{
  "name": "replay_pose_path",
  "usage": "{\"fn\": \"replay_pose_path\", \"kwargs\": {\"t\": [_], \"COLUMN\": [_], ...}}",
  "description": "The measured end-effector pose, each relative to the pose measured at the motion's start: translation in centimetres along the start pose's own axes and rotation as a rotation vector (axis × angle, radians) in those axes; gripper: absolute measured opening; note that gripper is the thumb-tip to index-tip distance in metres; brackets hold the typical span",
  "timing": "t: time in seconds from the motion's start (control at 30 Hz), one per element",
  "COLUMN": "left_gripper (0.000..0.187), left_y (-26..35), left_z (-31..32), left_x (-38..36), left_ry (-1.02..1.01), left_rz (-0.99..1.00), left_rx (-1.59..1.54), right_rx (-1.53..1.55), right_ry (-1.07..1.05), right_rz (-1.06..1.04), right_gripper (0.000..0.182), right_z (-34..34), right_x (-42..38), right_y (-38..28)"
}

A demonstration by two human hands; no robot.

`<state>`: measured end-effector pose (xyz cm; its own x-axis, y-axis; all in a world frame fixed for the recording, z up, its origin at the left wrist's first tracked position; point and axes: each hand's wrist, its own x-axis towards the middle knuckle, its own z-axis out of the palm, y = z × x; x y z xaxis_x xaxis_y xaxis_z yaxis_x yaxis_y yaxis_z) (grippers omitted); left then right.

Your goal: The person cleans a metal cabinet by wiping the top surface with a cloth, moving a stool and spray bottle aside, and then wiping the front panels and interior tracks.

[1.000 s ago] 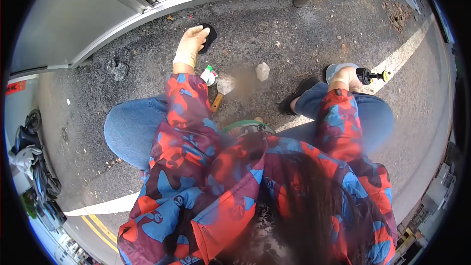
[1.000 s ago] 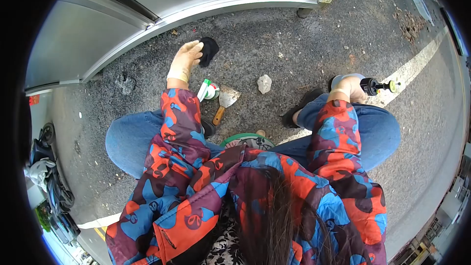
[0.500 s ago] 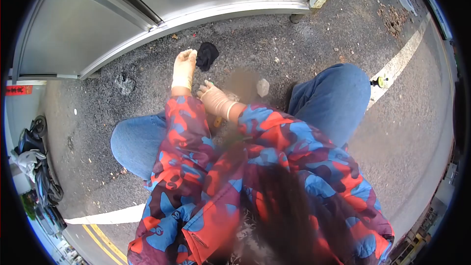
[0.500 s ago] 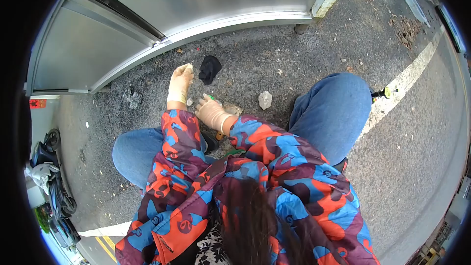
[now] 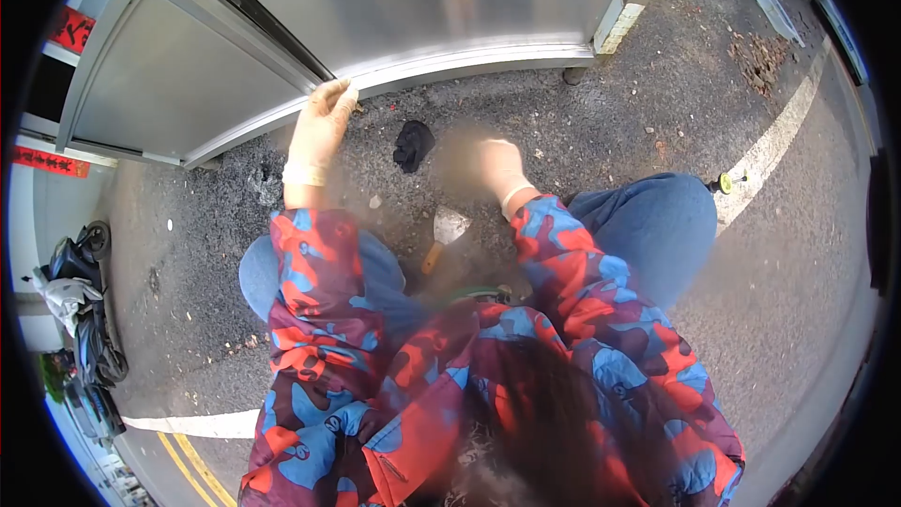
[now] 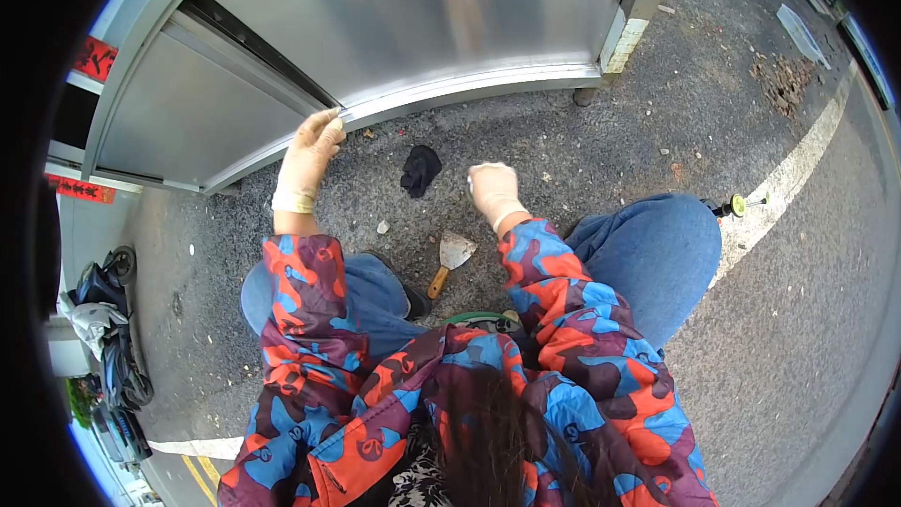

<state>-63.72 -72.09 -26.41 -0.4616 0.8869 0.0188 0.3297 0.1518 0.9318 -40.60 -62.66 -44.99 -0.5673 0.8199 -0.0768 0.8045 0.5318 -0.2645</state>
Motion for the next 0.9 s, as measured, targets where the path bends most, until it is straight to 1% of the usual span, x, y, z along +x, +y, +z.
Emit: {"fn": "replay_pose_path", "kwargs": {"t": [0.03, 0.1, 0.13, 0.17, 0.2, 0.27, 0.33, 0.37, 0.4, 0.47, 0.5, 0.53, 0.6, 0.67, 0.7, 0.73, 0.77, 0.83, 0.87, 0.9], "left_gripper": [0.041, 0.041, 0.04, 0.039, 0.038, 0.037, 0.036, 0.036, 0.036, 0.036, 0.036, 0.037, 0.038, 0.039, 0.039, 0.038, 0.037, 0.036, 0.035, 0.034], "left_y": [2.2, 6.9, 8.7, 10.5, 12.0, 13.7, 13.1, 12.2, 11.0, 7.0, 4.7, 2.5, 0.2, -3.7, -5.4, -7.0, -8.7, -13.1, -15.5, -17.8], "left_z": [-0.7, -2.2, -3.2, -3.7, -4.2, -5.4, -6.5, -7.1, -7.8, -8.8, -9.3, -9.6, -9.4, -9.6, -9.4, -9.2, -8.6, -7.6, -7.1, -6.4], "left_x": [0.1, -0.4, -0.2, -0.4, -0.7, -1.0, -0.9, -0.6, -0.1, 1.3, 2.1, 2.9, 3.4, 3.9, 4.2, 4.3, 4.3, 4.4, 4.4, 4.2], "left_ry": [-0.035, -0.098, -0.131, -0.109, -0.086, -0.094, -0.065, -0.082, -0.1, -0.095, -0.091, -0.083, -0.089, -0.1, -0.092, -0.096, -0.072, -0.054, -0.063, -0.079], "left_rz": [0.037, 0.069, 0.079, 0.166, 0.252, 0.298, 0.283, 0.228, 0.173, 0.106, 0.057, 0.005, -0.099, -0.158, -0.184, -0.208, -0.255, -0.325, -0.349, -0.383], "left_rx": [0.017, 0.102, 0.138, 0.211, 0.283, 0.318, 0.307, 0.297, 0.286, 0.284, 0.253, 0.219, 0.216, 0.124, 0.083, 0.056, 0.019, -0.035, -0.05, -0.074], "right_rx": [-0.076, -0.096, -0.111, -0.113, -0.116, -0.052, -0.092, -0.087, -0.087, -0.044, -0.094, -0.102, -0.191, 0.099, 0.202, 0.253, 0.273, 0.233, 0.229, 0.222], "right_ry": [0.028, 0.131, 0.115, 0.139, 0.1, 0.09, -0.019, -0.077, -0.083, -0.166, -0.112, -0.122, 0.06, 0.104, 0.078, 0.031, -0.054, -0.176, -0.212, -0.231], "right_rz": [0.033, 0.11, 0.185, 0.244, 0.314, 0.502, 0.591, 0.653, 0.649, 0.678, 0.637, 0.633, 0.293, 0.059, -0.037, -0.096, -0.135, -0.114, -0.07, -0.088], "right_gripper": [0.016, 0.019, 0.02, 0.021, 0.02, 0.019, 0.019, 0.019, 0.019, 0.023, 0.027, 0.027, 0.029, 0.036, 0.041, 0.05, 0.06, 0.08, 0.085, 0.086], "right_z": [0.3, 0.9, 1.2, 1.6, 1.1, 0.4, -1.3, -1.7, -1.9, -1.3, -0.5, 0.1, -0.7, 1.7, 2.2, 3.2, 5.0, 8.4, 10.0, 11.8], "right_x": [0.2, 0.3, 0.5, 0.6, 0.4, 0.1, 0.1, 0.4, 0.7, 1.4, 1.6, 1.8, 2.1, 3.6, 4.4, 5.2, 6.6, 8.8, 9.7, 10.8], "right_y": [1.7, 4.7, 6.0, 7.3, 7.8, 8.8, 8.6, 8.5, 8.3, 8.1, 7.7, 7.1, 3.5, 0.8, -1.2, -3.2, -4.8, -8.1, -9.5, -10.4]}}
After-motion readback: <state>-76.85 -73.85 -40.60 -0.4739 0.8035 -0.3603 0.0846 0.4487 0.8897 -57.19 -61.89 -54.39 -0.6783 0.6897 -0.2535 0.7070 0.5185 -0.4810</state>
